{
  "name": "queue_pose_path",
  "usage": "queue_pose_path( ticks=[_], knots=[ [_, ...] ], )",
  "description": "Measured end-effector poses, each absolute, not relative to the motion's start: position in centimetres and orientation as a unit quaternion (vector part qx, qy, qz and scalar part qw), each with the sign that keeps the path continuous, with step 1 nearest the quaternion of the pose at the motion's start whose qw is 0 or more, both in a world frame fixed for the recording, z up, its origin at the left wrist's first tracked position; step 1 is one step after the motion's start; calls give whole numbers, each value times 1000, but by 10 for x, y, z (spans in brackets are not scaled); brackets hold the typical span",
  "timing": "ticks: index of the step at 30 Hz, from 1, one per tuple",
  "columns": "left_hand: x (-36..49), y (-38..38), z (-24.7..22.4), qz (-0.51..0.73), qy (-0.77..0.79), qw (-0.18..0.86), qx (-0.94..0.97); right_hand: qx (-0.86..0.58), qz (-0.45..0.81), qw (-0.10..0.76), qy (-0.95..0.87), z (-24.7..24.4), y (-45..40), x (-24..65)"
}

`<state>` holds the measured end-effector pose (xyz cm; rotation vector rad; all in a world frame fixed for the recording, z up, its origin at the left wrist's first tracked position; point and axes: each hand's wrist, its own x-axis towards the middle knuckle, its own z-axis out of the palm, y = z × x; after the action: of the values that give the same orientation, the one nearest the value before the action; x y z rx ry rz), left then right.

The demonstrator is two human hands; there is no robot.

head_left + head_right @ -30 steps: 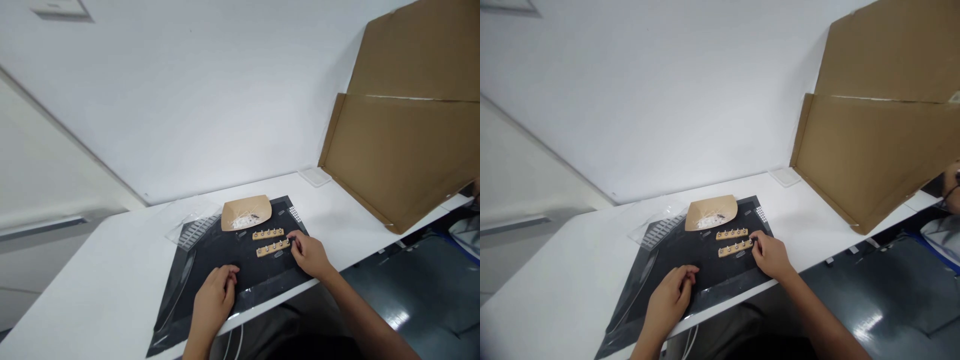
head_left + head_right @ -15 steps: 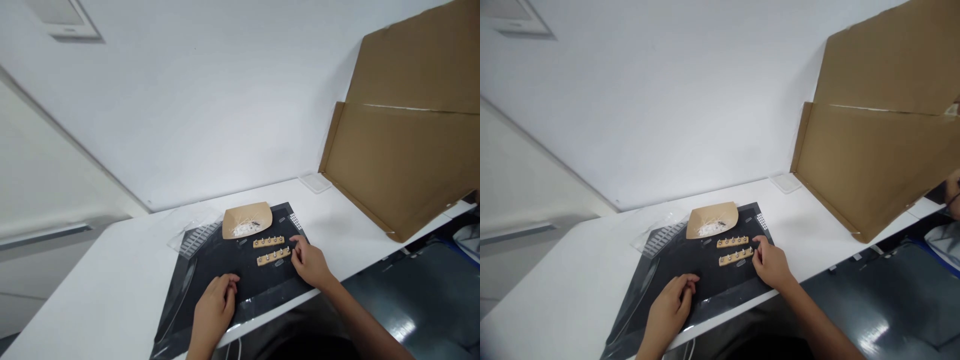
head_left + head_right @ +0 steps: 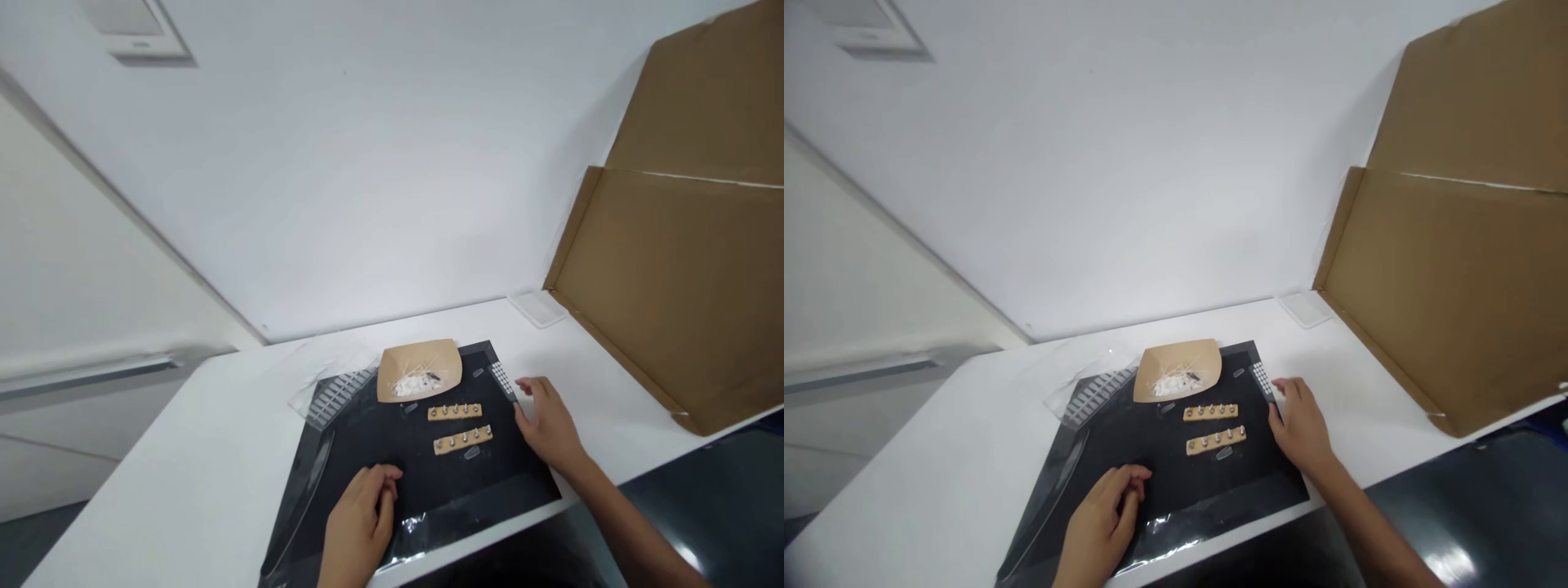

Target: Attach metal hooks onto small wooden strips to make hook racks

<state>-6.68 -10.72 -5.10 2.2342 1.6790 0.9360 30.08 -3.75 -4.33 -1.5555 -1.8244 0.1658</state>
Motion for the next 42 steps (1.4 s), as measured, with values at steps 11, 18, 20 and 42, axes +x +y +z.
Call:
queue_pose_path(
  ticks=[11,18,20,42],
  knots=[
    [-59,-101,-10,399,482,82,776,-455,139,173,-862,-18,60,356],
    [-34,-28,47,361,346,48,865,-468,110,179,-858,-29,53,347],
    [-25,-8,46,342,306,21,888,-469,96,179,-859,-30,49,346],
    [-46,13,5,247,316,10,916,-456,91,212,-859,-25,38,339]
  ],
)
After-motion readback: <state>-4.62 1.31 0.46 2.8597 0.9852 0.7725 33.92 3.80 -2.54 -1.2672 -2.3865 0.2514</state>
